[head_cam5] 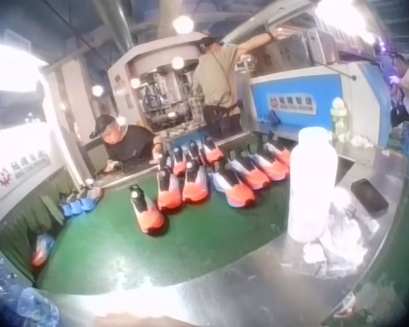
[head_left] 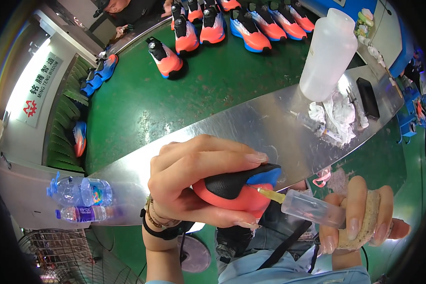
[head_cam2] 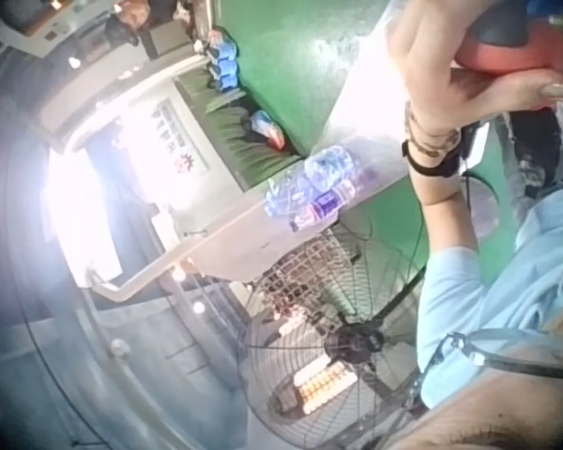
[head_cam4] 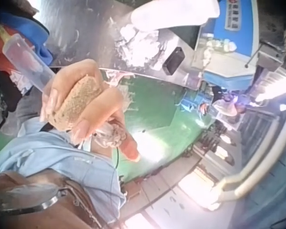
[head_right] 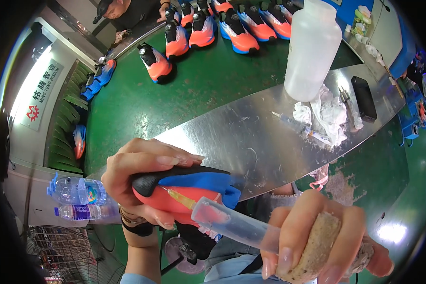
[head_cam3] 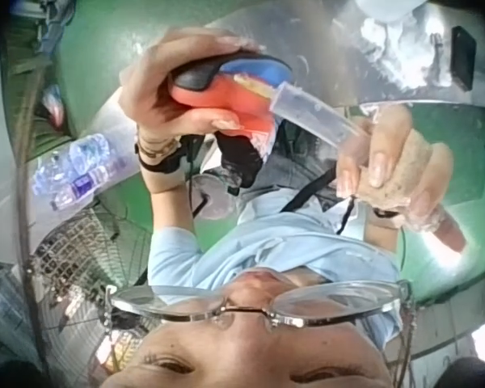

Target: Applying glue to the edges of sneaker soles using a syringe and sponge.

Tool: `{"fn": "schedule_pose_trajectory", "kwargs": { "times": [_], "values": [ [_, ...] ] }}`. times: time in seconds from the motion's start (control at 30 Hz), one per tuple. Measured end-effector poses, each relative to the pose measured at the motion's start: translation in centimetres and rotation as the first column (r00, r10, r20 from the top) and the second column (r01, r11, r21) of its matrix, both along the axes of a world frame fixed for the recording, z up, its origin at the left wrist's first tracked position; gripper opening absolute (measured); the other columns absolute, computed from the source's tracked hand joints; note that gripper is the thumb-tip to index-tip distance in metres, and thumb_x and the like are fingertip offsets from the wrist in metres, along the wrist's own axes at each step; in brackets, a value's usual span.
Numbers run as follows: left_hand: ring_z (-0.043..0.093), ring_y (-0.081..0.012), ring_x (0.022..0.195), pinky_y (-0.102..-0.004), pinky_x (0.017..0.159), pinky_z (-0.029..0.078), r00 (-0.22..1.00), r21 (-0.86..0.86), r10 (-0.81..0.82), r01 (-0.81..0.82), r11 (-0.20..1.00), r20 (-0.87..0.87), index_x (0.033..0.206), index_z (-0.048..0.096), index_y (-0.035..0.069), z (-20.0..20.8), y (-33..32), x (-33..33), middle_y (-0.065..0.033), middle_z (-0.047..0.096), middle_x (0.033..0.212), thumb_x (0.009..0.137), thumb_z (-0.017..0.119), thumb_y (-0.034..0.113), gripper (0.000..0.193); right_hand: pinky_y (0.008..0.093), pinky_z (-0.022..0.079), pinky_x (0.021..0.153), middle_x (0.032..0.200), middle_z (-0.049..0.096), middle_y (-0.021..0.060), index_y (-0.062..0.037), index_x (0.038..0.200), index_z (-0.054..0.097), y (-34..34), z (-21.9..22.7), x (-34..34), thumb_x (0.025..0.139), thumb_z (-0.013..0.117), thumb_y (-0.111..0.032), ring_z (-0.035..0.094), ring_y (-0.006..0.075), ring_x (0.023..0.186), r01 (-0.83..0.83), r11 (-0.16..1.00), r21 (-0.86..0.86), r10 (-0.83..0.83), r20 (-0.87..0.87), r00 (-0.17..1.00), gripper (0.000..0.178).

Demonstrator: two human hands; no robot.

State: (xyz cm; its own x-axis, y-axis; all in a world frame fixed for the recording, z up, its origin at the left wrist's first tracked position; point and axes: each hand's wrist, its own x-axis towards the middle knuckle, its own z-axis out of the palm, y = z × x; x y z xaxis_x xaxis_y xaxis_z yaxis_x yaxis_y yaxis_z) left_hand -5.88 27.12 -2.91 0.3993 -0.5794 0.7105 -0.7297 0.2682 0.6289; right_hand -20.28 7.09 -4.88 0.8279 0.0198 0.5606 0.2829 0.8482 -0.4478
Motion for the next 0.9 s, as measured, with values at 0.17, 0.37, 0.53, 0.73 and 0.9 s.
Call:
{"fn": "schedule_pose_trajectory", "kwargs": {
  "times": [0.17, 0.37, 0.53, 0.73, 0.9],
  "values": [
    [0.064, -0.0338, 0.075, -0.0431, 0.063, 0.057, 0.991, 0.103, -0.059, 0.046, 0.994, 0.121, 0.098, 0.051, -0.007, -0.6, 1.1, 1.7, -0.0207, 0.057, 0.085, 0.063, 0.075, 0.048, 0.069, 0.044, 0.051, 0.068, 0.093, 0.048, 0.0184, -0.0038, 0.067, 0.062, -1.0, -0.5, -0.1, 0.085, 0.054, -0.032, 0.057, 0.0406, 0.077, 0.077, 0.983, -0.165, -0.077, 0.009, 0.997, 0.034],
    [0.065, -0.0292, 0.077, -0.0329, 0.064, 0.054, 1.0, -0.103, -0.021, 0.02, 0.994, -0.012, 0.098, 0.058, -0.004, -1.9, 1.3, 2.1, -0.022, 0.061, 0.089, 0.06, 0.08, 0.032, 0.057, 0.0416, 0.048, 0.072, 0.095, 0.048, 0.0174, -0.0037, 0.066, 0.067, -0.5, -2.1, 1.1, 0.083, 0.051, -0.035, 0.058, 0.04, 0.079, 0.084, 0.976, -0.201, -0.076, 0.05, 0.996, 0.039],
    [0.064, -0.036, 0.077, -0.0391, 0.063, 0.056, 0.996, -0.231, -0.083, 0.072, 0.97, -0.037, 0.1, 0.052, -0.002, -3.1, 1.1, 3.0, -0.0279, 0.057, 0.093, 0.07, 0.074, 0.032, 0.05, 0.0403, 0.048, 0.071, 0.095, 0.047, 0.0175, -0.0037, 0.067, 0.068, -0.3, -5.5, 0.9, 0.081, 0.052, -0.038, 0.058, 0.04, 0.079, 0.082, 0.988, -0.134, -0.077, 0.045, 0.996, 0.04],
    [0.062, -0.0396, 0.076, -0.044, 0.062, 0.057, 0.999, -0.193, -0.05, 0.05, 0.98, 0.009, 0.1, 0.049, 0.001, -3.6, 2.0, 4.1, -0.0314, 0.053, 0.094, 0.077, 0.067, 0.034, 0.045, 0.0381, 0.05, 0.069, 0.098, 0.046, 0.0171, -0.0033, 0.069, 0.067, 1.0, -6.7, 1.6, 0.078, 0.058, -0.039, 0.057, 0.0406, 0.08, 0.053, 0.998, -0.03, -0.055, -0.043, 0.998, 0.038],
    [0.059, -0.0288, 0.067, -0.0383, 0.056, 0.054, 0.961, -0.031, 0.269, -0.267, 0.963, 0.067, 0.104, 0.034, 0.008, -4.0, 2.2, 4.0, -0.0193, 0.048, 0.092, 0.087, 0.043, 0.054, 0.049, 0.0416, 0.047, 0.074, 0.1, 0.047, 0.026, -0.0002, 0.083, 0.068, 1.0, -7.5, 1.5, 0.077, 0.053, -0.04, 0.055, 0.0376, 0.086, 0.041, 0.996, -0.077, -0.045, -0.053, 0.998, 0.043]
  ]
}}
